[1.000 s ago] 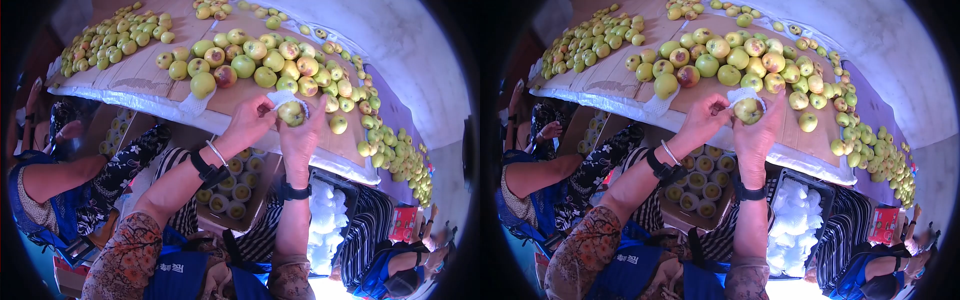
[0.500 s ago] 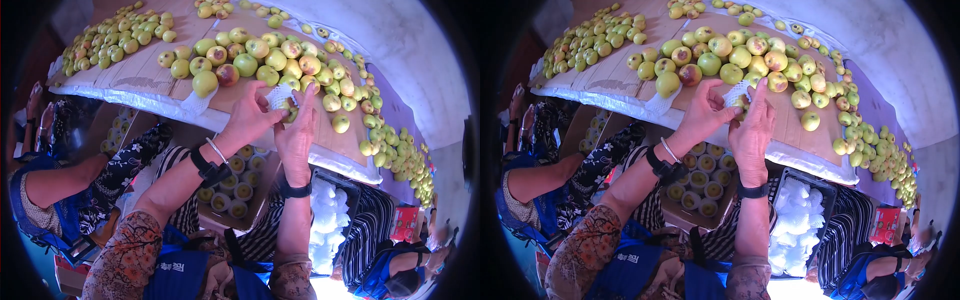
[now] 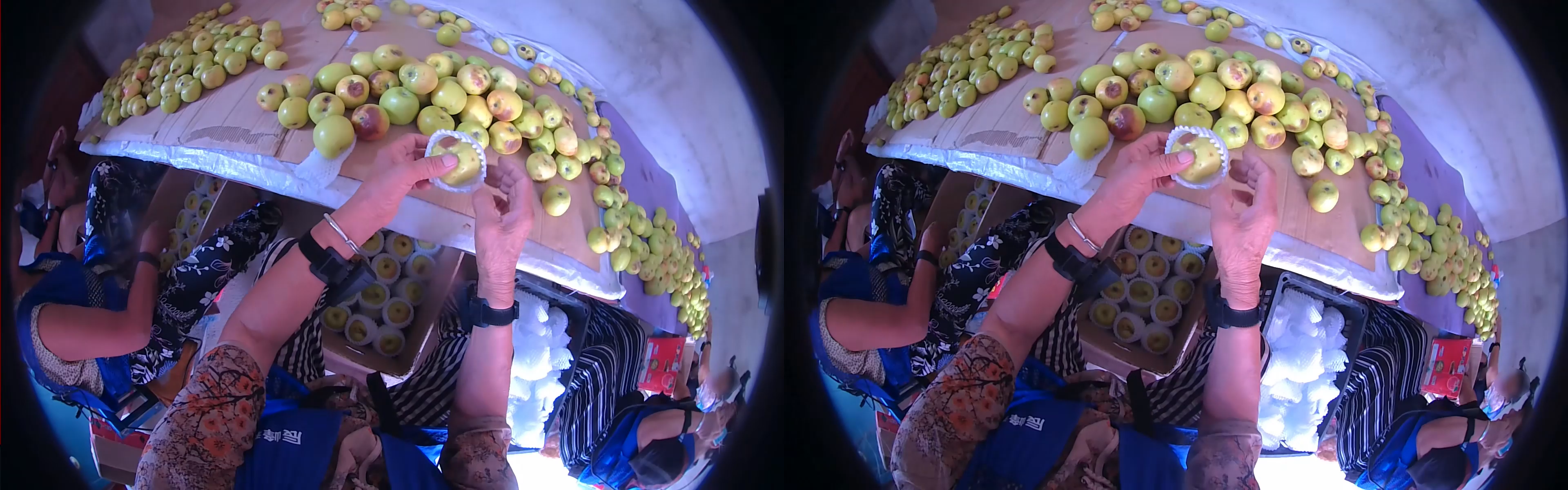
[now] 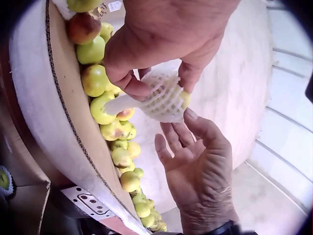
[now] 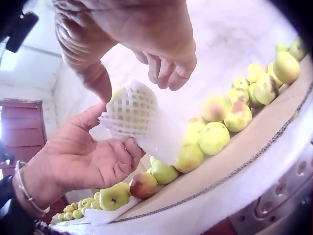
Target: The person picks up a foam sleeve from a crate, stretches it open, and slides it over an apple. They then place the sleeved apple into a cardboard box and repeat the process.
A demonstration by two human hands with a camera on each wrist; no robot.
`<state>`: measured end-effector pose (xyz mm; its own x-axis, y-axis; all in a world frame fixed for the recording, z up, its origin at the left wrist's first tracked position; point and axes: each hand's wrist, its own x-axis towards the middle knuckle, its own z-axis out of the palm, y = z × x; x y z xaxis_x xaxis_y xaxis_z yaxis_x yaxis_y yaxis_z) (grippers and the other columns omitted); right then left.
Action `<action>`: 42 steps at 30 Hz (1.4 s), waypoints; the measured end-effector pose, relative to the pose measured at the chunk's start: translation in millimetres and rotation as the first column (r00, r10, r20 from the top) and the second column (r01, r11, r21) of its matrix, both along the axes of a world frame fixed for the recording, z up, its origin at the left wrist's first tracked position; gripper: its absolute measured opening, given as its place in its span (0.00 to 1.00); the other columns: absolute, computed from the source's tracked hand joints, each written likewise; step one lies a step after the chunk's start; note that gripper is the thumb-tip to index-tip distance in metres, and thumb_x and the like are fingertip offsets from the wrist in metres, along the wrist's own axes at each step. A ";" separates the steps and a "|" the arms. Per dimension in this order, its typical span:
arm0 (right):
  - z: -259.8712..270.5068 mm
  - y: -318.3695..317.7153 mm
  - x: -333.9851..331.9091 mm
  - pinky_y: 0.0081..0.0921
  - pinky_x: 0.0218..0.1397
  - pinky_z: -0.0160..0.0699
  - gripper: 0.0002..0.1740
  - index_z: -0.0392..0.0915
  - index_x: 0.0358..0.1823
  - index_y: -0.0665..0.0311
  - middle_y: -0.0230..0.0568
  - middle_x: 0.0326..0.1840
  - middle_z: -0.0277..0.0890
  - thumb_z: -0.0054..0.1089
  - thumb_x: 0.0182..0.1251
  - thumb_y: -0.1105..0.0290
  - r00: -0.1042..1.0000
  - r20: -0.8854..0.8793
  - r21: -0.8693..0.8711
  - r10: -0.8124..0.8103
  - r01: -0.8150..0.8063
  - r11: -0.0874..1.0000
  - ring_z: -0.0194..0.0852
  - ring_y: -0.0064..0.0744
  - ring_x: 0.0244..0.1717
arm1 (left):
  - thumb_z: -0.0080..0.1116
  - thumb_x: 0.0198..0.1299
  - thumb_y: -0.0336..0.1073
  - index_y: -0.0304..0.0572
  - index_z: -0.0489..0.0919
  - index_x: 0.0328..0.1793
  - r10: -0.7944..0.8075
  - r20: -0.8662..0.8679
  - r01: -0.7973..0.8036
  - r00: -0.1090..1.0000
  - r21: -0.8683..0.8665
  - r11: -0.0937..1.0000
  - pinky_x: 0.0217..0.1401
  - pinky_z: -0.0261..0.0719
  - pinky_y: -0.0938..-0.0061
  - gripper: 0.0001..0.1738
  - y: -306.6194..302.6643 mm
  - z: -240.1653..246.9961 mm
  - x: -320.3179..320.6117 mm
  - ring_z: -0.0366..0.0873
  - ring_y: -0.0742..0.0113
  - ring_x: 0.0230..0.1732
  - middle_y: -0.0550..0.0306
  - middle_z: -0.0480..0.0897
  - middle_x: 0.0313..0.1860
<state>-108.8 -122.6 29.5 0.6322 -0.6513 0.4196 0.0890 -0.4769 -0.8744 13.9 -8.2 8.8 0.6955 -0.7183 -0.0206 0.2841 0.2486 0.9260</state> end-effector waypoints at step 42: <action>-7.1 20.5 9.0 0.41 0.58 0.77 0.45 0.68 0.65 0.69 0.58 0.55 0.76 0.79 0.45 0.60 0.929 -0.350 -0.147 0.117 -0.178 0.973 0.78 0.55 0.56 | 0.69 0.57 0.37 0.34 0.79 0.52 0.088 -0.072 -0.094 0.994 -0.084 0.992 0.48 0.80 0.76 0.20 -1.3 4.9 -8.5 0.82 0.71 0.42 0.57 0.83 0.41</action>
<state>-99.9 -102.1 22.4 0.8392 -0.4762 0.2626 -0.1155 -0.6280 -0.7696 5.4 -9.5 13.6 0.7570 -0.6533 -0.0101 0.3181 0.3550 0.8791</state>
